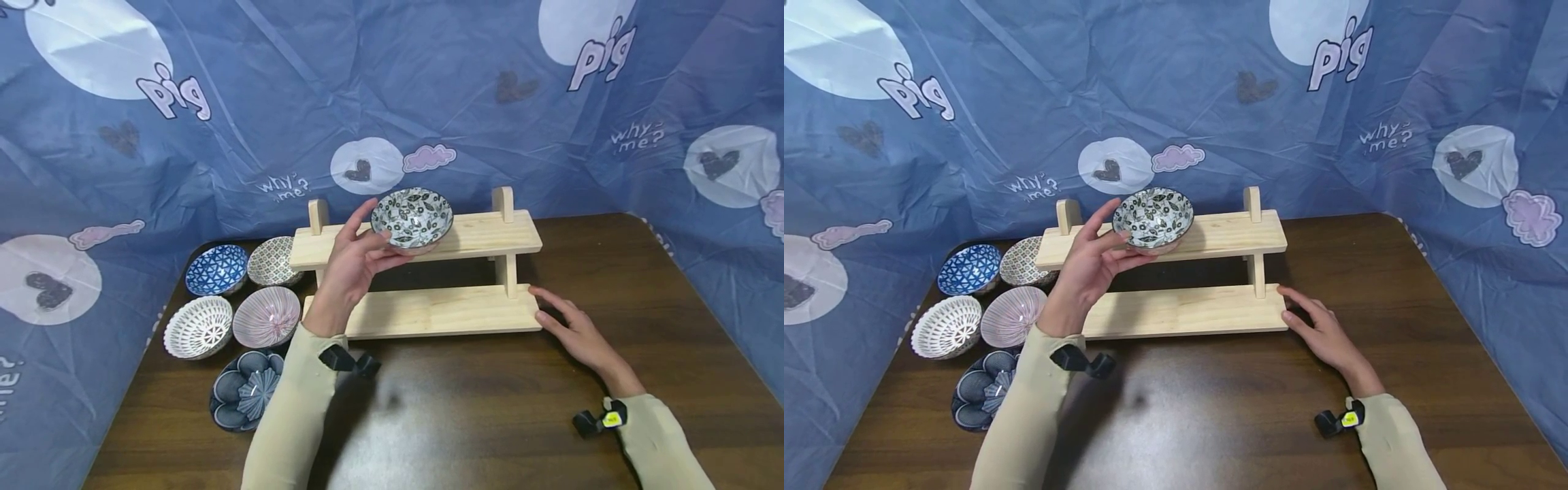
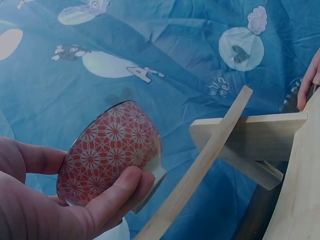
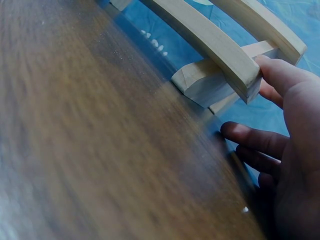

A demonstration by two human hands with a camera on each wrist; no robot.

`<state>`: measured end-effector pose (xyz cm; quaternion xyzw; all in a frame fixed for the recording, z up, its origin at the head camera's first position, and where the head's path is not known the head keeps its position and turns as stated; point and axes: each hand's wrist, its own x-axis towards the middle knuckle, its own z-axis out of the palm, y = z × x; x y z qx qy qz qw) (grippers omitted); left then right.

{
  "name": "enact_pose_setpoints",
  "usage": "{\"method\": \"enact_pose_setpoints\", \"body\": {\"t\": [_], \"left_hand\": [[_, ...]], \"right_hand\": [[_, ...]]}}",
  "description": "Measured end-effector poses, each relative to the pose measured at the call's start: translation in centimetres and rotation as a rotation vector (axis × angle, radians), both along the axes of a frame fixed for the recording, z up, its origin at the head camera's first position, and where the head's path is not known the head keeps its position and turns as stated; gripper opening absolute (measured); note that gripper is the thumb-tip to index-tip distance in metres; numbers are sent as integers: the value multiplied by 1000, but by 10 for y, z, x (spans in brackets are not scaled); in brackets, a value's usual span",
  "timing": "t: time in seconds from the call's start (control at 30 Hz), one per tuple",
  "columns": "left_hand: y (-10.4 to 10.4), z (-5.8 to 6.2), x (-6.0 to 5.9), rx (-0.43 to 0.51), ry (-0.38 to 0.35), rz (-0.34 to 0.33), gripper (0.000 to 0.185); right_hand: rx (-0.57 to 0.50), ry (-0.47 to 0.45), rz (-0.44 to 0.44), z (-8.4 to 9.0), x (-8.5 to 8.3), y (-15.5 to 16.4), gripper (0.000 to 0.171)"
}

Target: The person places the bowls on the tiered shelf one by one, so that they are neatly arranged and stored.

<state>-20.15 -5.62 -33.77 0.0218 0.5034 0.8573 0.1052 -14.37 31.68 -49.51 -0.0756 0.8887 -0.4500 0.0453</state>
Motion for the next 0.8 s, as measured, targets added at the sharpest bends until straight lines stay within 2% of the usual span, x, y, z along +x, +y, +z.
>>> {"method": "enact_pose_setpoints", "body": {"t": [0.8], "left_hand": [[31, -3, -6, -22, -12, -42, 70]], "right_hand": [[-8, 0, 4, 1, 0, 0, 54]]}}
